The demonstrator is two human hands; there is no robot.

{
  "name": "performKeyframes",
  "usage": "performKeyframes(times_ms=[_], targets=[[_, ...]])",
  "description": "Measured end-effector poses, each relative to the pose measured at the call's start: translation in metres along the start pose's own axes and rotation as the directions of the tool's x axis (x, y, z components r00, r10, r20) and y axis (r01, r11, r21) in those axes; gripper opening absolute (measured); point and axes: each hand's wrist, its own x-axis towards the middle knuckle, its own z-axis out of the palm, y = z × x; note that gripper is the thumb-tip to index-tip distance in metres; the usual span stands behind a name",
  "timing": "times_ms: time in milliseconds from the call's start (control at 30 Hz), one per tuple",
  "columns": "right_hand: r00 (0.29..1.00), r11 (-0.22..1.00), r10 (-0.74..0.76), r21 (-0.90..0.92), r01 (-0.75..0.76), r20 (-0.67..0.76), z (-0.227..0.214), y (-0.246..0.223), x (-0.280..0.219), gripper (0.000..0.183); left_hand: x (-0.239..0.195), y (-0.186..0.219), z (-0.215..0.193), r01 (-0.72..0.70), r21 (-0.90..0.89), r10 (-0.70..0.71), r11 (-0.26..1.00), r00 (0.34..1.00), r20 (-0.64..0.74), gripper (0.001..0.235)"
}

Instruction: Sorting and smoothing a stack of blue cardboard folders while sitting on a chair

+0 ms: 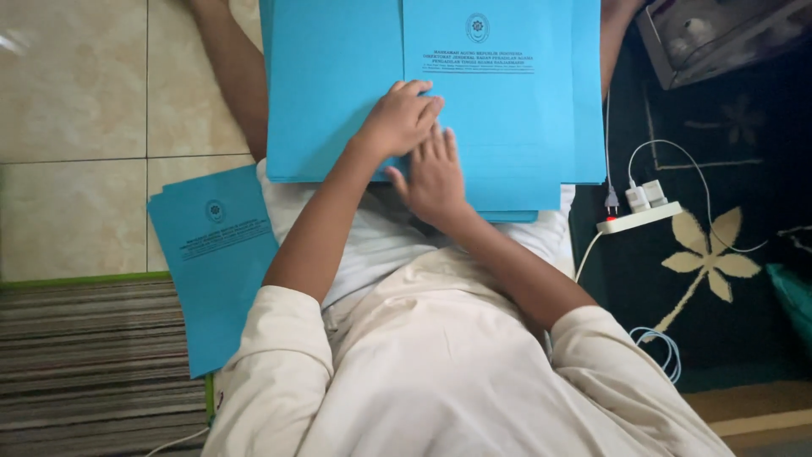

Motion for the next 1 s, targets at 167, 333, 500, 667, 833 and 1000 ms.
performKeyframes(times_ms=[167, 333, 500, 667, 833, 1000], targets=[[0.994, 0.992, -0.093, 0.083, 0.097, -0.053, -0.015, 0.007, -0.001, 0.077, -0.004, 0.016, -0.015, 0.056, -0.033, -0.054, 0.998, 0.997, 0.059, 0.057], [0.996, 0.993, 0.072, 0.094, -0.077, 0.056, -0.032, 0.063, -0.018, 0.081, -0.009, 0.001, 0.010, -0.054, 0.023, 0.055, 0.998, 0.996, -0.064, 0.046], [0.874, 0.894, 0.376, 0.129, -0.430, 0.307, -0.078, 0.113, -0.024, 0.079, -0.011, 0.010, 0.025, 0.023, 0.192, -0.006, 0.981, 0.996, -0.090, 0.059], [0.875, 0.877, 0.425, 0.132, -0.461, 0.234, -0.067, 0.129, -0.032, 0.080, -0.022, 0.055, 0.060, 0.215, 0.430, -0.197, 0.877, 0.977, -0.085, 0.091], [0.902, 0.897, 0.411, 0.119, -0.426, 0.134, -0.042, 0.138, -0.045, 0.078, -0.056, 0.089, 0.074, 0.159, 0.343, -0.084, 0.926, 0.971, -0.222, 0.098], [0.911, 0.900, 0.396, 0.148, -0.409, 0.113, -0.041, 0.139, -0.043, 0.080, -0.082, 0.110, 0.097, 0.085, 0.449, -0.018, 0.889, 0.988, -0.152, 0.103]])
